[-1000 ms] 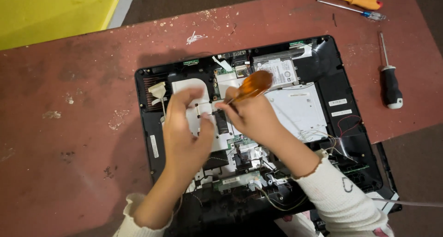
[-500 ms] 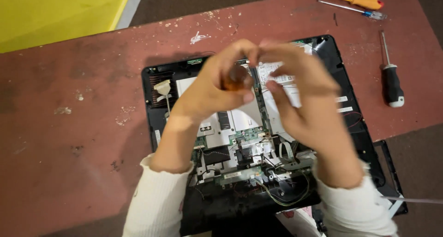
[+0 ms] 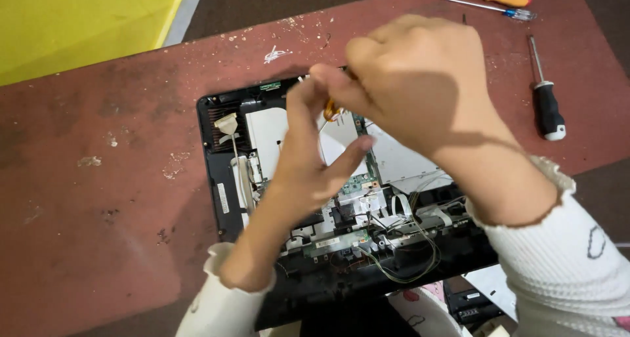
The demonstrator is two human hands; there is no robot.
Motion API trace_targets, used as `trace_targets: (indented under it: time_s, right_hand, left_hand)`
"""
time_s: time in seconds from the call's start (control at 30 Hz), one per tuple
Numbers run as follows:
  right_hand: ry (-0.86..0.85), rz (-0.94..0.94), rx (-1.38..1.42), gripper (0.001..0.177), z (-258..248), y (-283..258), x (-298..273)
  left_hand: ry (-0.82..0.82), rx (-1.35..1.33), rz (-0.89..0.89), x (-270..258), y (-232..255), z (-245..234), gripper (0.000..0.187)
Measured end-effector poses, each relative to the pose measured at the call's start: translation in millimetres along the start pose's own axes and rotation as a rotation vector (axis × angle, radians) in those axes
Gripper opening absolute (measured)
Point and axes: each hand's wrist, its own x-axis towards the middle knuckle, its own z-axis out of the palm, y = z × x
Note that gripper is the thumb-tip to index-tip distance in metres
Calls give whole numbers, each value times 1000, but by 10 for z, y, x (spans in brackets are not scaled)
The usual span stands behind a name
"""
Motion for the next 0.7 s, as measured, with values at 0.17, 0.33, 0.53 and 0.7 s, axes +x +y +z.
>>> trace_targets:
  time_s: [0.17, 0.33, 0.53, 0.7]
  right_hand:
    - [-20, -138, 174, 26, -425, -36, -64]
    - [-51, -348, 694, 40, -563, 27, -43]
    - [81, -281, 425, 18, -391, -82, 40]
    - [169, 55, -208, 69, 42, -164, 72]
  left_hand:
    - [28, -249, 125, 22, -446, -121, 13]
    - [-53, -523, -39, -26, -715, -145, 43]
    - [109, -455, -23, -41, -528, -250, 32]
    - [196, -23, 54, -46, -318, -177, 41]
